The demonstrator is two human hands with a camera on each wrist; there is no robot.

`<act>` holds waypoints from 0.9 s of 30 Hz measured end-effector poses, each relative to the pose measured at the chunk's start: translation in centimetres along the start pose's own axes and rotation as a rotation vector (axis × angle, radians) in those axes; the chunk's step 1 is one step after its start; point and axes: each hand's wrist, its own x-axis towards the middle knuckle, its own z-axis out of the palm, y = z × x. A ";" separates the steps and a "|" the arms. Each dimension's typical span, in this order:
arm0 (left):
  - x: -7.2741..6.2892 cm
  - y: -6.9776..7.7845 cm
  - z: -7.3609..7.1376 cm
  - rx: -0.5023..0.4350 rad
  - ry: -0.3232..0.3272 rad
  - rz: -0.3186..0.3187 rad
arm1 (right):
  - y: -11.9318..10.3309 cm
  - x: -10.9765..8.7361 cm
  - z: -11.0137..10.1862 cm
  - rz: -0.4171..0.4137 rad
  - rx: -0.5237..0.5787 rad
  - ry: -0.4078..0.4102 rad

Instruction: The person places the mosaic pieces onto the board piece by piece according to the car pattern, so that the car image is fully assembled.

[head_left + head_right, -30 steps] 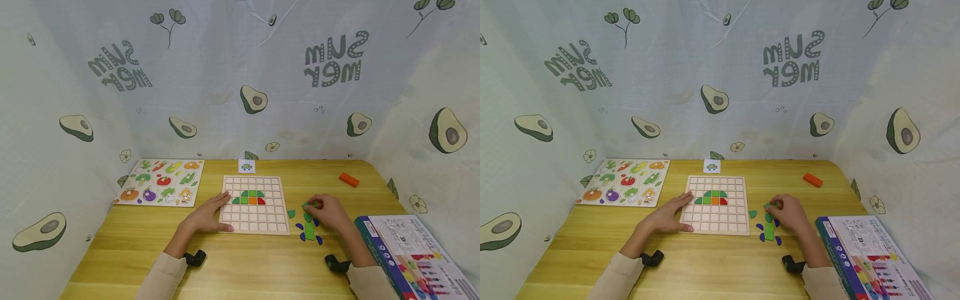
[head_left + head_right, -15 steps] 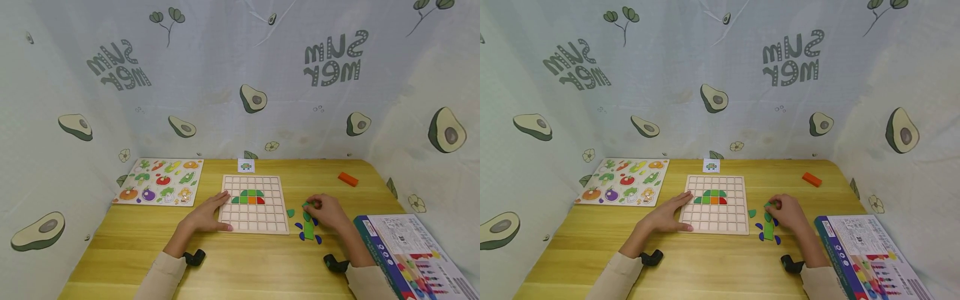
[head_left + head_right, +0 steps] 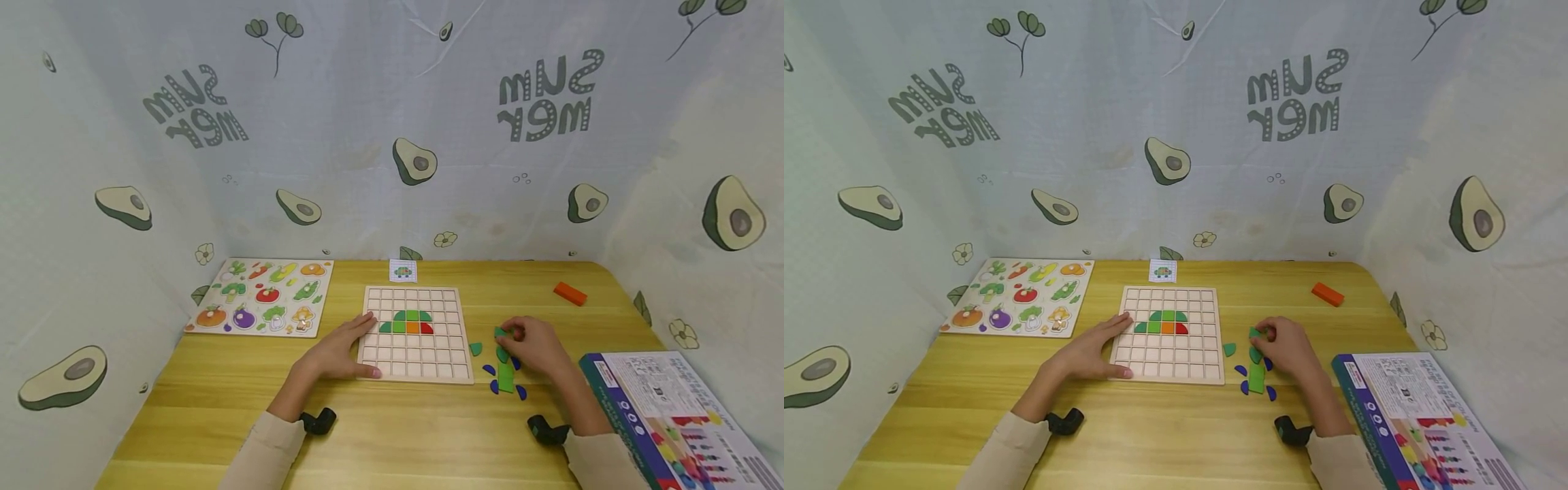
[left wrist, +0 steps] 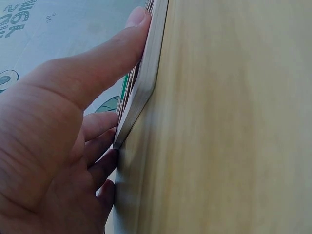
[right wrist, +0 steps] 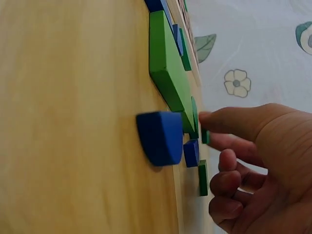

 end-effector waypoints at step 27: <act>0.1 -0.2 0.1 0.001 -0.004 -0.020 | -5.5 2.8 4.5 -0.129 0.117 -0.039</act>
